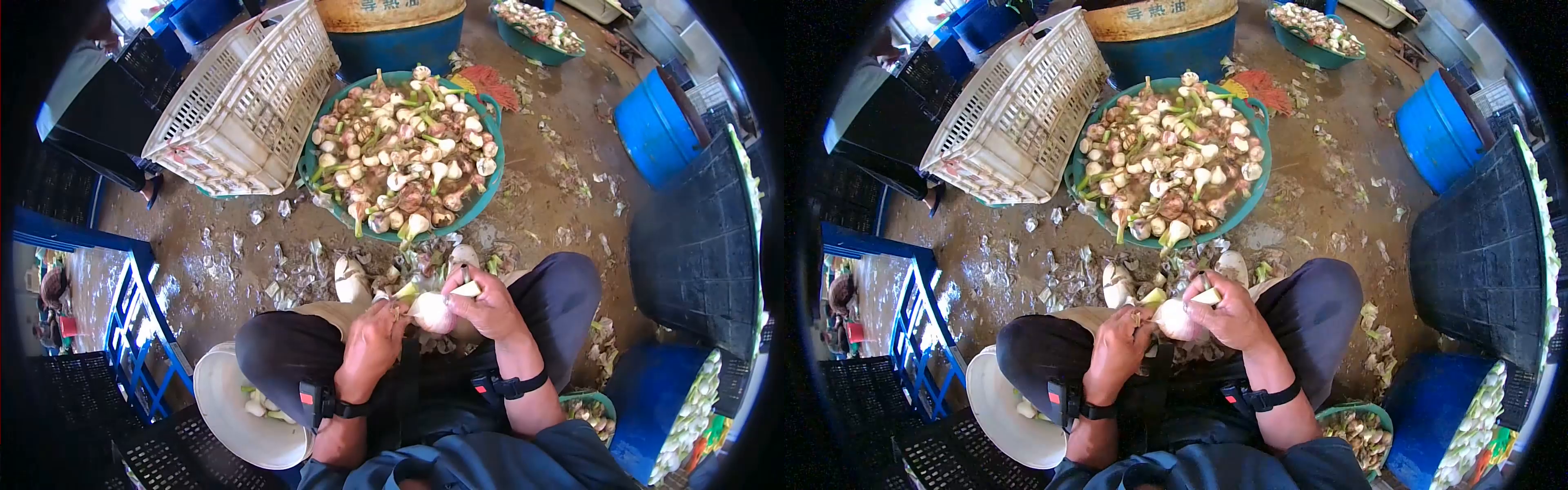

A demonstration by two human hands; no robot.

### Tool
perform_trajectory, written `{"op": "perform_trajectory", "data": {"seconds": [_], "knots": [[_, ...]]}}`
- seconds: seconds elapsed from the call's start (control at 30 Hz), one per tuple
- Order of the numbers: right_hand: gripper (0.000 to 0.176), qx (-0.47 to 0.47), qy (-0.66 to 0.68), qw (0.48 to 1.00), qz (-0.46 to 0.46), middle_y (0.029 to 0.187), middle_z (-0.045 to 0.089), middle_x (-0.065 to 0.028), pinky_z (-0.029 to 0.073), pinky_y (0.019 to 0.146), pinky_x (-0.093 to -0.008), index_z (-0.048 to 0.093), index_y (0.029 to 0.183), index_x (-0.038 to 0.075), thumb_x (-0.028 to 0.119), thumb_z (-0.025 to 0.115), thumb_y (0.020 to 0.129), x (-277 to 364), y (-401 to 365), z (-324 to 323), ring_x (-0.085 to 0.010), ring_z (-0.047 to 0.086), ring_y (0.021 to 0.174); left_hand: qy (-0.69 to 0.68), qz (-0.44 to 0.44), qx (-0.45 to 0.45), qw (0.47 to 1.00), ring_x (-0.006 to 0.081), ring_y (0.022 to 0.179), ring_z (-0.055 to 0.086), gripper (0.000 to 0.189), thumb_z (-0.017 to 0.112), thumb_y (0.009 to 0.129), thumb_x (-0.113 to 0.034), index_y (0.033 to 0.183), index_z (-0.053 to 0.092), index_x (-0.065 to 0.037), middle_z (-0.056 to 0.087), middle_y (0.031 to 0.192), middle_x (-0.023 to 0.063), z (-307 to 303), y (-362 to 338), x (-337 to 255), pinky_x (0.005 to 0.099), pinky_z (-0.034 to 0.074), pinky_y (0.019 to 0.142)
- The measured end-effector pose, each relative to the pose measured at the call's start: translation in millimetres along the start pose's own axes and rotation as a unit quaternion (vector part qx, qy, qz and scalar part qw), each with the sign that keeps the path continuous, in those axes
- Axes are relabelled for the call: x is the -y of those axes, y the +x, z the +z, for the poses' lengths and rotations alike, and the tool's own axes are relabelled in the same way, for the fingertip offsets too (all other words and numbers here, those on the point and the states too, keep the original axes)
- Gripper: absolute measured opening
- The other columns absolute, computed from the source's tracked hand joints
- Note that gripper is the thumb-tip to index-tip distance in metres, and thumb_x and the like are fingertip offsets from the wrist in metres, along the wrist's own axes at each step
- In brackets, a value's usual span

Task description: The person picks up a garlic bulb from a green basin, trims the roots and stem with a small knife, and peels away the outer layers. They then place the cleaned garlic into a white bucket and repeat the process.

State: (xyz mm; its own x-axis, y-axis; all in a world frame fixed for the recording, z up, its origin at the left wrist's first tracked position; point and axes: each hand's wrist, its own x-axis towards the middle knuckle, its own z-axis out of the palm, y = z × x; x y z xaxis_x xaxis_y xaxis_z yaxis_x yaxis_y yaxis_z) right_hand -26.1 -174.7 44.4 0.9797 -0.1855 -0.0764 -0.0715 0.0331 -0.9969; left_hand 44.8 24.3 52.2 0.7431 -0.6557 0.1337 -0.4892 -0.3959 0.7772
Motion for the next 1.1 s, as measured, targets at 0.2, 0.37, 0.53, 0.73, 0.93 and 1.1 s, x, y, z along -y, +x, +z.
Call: {"op": "perform_trajectory", "data": {"seconds": [0.2, 0.37, 0.53, 0.73, 0.93, 1.1], "knots": [[0.013, -0.22, 0.133, 0.961, 0.103, 0.072, 0.058, -0.0004, 0.041, 0.049, -0.0215, 0.056, 0.094, 0.004, 0.011, 0.064, 0.086, -2.8, 7.0, 3.0, -0.0055, 0.049, 0.055, -0.033, 0.064, 0.048, 0.996, 0.0363, 0.074, 0.061, 0.009, 0.063, 0.079, -0.004, 0.083, 0.059, 0.002, 0.063, 0.085, 0.017, 7.7, -8.4, 11.2, 0.04, 0.05, 0.064], [0.018, -0.334, 0.199, 0.914, 0.115, 0.065, 0.053, -0.0003, 0.033, 0.038, -0.0197, 0.053, 0.089, 0.006, 0.018, 0.067, 0.086, -2.1, 15.4, -1.0, -0.0061, 0.045, 0.048, 0.037, 0.066, 0.179, 0.981, 0.0364, 0.072, 0.06, 0.012, 0.063, 0.079, -0.011, 0.085, 0.06, -0.001, 0.059, 0.076, 0.016, 16.8, -18.8, 14.4, 0.0426, 0.049, 0.06], [0.021, -0.334, 0.232, 0.9, 0.154, 0.061, 0.051, 0.0006, 0.032, 0.035, -0.021, 0.054, 0.083, 0.009, 0.026, 0.065, 0.088, 9.3, 19.2, 0.8, -0.0077, 0.044, 0.045, 0.095, 0.009, 0.195, 0.976, 0.0371, 0.071, 0.06, 0.018, 0.065, 0.079, -0.017, 0.09, 0.062, -0.003, 0.061, 0.077, 0.0163, 17.3, -20.5, 11.8, 0.044, 0.048, 0.059], [0.039, -0.298, 0.277, 0.882, 0.239, 0.056, 0.05, 0.002, 0.028, 0.032, -0.0212, 0.056, 0.075, 0.009, 0.046, 0.063, 0.086, 26.7, 23.2, 9.9, -0.0071, 0.044, 0.041, 0.048, -0.008, 0.156, 0.987, 0.0378, 0.07, 0.062, 0.025, 0.065, 0.081, -0.021, 0.099, 0.062, -0.004, 0.063, 0.076, 0.0194, 12.7, -18.7, 2.0, 0.0459, 0.048, 0.059], [0.03, -0.179, 0.208, 0.932, 0.238, 0.054, 0.043, 0.0057, 0.027, 0.031, -0.0187, 0.052, 0.078, 0.013, 0.039, 0.066, 0.086, 48.4, 36.0, 21.6, -0.0043, 0.036, 0.036, 0.094, 0.003, 0.201, 0.975, 0.0382, 0.065, 0.063, 0.032, 0.059, 0.084, -0.025, 0.107, 0.057, -0.003, 0.063, 0.072, 0.0214, 31.2, -29.3, 21.8, 0.0479, 0.048, 0.056], [0.026, 0.045, 0.207, 0.961, 0.178, 0.057, 0.046, 0.0052, 0.028, 0.032, -0.0176, 0.053, 0.095, 0.011, 0.032, 0.066, 0.087, 101.8, 50.6, 97.7, -0.0033, 0.039, 0.038, 0.061, 0.029, 0.21, 0.975, 0.035, 0.062, 0.063, 0.023, 0.053, 0.08, -0.007, 0.1, 0.059, 0.0, 0.06, 0.066, 0.0197, 35.8, -31.4, 28.0, 0.0433, 0.05, 0.055]]}}
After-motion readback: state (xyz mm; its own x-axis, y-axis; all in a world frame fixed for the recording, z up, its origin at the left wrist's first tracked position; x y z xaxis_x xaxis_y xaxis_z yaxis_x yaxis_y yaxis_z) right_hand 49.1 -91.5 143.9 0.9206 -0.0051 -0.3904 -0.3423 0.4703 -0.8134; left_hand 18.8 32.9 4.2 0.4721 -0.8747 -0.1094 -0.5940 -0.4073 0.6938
